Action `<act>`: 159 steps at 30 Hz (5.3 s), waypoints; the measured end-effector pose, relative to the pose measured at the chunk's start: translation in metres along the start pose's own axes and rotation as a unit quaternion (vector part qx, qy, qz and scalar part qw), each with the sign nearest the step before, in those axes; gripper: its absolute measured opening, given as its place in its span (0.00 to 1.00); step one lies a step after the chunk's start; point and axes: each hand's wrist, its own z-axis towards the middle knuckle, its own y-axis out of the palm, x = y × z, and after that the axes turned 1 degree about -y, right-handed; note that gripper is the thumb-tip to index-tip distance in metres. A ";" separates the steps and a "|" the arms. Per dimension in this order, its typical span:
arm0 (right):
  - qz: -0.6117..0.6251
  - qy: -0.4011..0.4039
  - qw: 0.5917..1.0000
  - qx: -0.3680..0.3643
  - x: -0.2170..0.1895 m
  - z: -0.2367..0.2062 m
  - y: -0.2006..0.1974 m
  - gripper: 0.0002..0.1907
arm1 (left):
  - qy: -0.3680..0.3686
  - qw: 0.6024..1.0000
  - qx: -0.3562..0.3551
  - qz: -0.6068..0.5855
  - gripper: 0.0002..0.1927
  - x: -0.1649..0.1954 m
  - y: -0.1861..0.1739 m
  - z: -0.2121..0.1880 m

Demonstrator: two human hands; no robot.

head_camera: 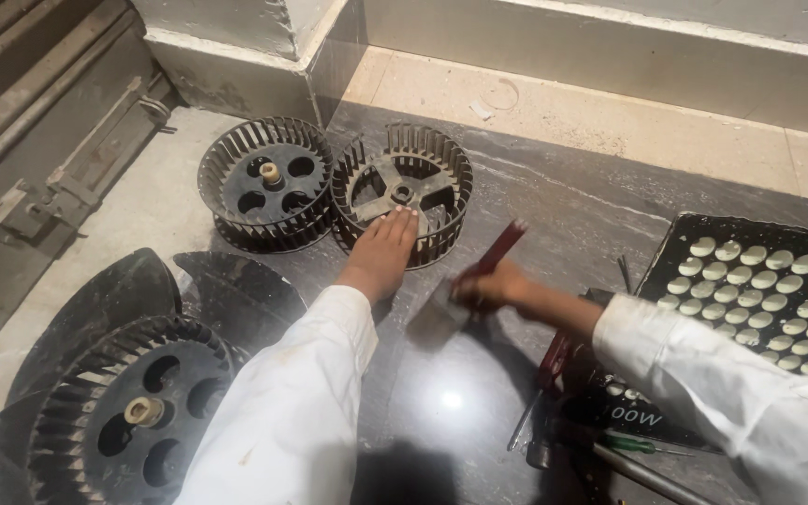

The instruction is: The person is cleaning motor parts using a brush and a hammer. They are sitting on the floor, holding the motor part with one hand and using the brush and hammer with the other hand to clean the part.

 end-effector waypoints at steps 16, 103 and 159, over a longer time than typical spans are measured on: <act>0.013 -0.113 0.989 -0.092 -0.019 -0.060 -0.010 0.14 | -0.007 0.998 -0.064 0.006 0.36 -0.001 -0.004 0.007; -0.523 -0.141 0.840 0.048 -0.123 0.022 -0.023 0.19 | -0.004 0.968 -0.235 -0.085 0.42 0.060 -0.071 -0.025; -0.183 -0.178 0.966 -0.034 -0.087 0.001 -0.078 0.15 | 0.246 0.966 -0.083 0.006 0.48 0.024 -0.087 -0.058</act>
